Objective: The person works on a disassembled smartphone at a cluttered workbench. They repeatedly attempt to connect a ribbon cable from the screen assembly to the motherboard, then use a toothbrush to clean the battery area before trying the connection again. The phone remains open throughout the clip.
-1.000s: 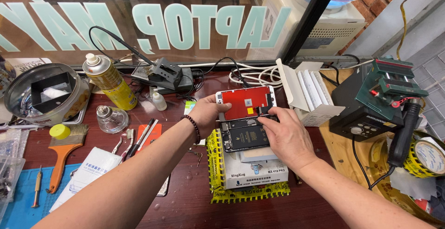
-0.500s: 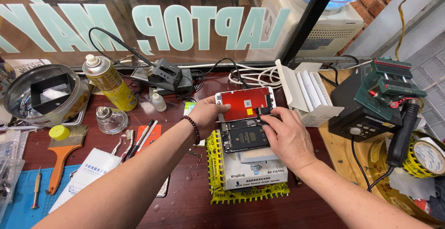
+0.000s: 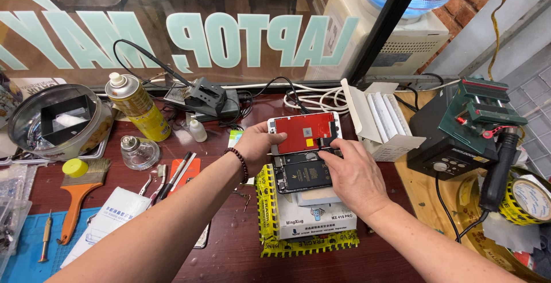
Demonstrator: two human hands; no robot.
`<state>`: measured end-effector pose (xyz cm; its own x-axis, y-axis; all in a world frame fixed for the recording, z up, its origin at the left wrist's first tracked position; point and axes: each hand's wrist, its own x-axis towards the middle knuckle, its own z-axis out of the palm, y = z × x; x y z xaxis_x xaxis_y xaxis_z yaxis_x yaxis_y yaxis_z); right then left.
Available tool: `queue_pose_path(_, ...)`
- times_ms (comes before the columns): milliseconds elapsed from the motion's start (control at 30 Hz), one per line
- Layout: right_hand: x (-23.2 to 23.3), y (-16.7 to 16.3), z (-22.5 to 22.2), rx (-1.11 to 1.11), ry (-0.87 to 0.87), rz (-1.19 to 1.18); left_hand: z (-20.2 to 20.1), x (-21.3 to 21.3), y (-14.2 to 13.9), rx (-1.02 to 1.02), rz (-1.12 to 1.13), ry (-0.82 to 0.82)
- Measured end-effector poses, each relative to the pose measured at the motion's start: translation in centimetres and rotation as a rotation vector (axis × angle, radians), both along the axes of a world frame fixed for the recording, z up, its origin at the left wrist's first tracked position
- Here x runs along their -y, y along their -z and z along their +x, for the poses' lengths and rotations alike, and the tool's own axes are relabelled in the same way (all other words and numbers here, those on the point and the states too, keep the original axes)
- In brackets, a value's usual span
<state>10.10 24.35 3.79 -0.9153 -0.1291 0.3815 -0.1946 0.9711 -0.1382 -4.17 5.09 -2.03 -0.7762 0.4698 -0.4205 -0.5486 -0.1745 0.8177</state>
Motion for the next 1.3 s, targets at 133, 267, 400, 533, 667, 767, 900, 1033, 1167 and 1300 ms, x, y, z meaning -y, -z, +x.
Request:
queue_pose_path(133,-0.08,-0.14,0.15,0.045,-0.009,0.021,-0.03,0.01,0.04,-0.015,-0.009,0.003)
queue_pose_path(267,-0.09,-0.25,0.18,0.080,0.000,0.047,-0.05,0.02,0.13,-0.027,-0.032,0.010)
queue_pose_path(400,-0.16,-0.33,0.09,0.059,-0.010,0.039,-0.09,-0.03,0.14,-0.025,-0.027,0.002)
queue_pose_path(533,-0.20,-0.40,-0.08,0.039,-0.036,0.049,0.05,0.06,0.13,-0.024,-0.034,0.002)
queue_pose_path(667,-0.04,-0.45,-0.30,0.020,-0.017,0.016,0.12,0.03,0.14,-0.015,0.005,0.001)
queue_pose_path(767,0.16,-0.56,-0.58,0.026,-0.031,0.033,0.13,0.11,0.13,-0.021,-0.029,0.001)
queue_pose_path(900,0.18,-0.86,-0.64,0.065,0.000,0.063,0.22,0.09,-0.03,-0.012,0.005,0.002)
queue_pose_path(1033,0.27,-0.92,-0.59,0.095,-0.007,0.077,0.37,0.24,-0.24,-0.020,-0.001,0.004)
queue_pose_path(1167,0.35,-0.83,-0.62,0.063,-0.024,0.084,0.34,0.27,-0.19,-0.010,-0.036,-0.004)
queue_pose_path(1300,0.22,-0.75,-0.59,0.050,-0.013,0.067,0.32,0.13,0.19,-0.009,0.029,0.004)
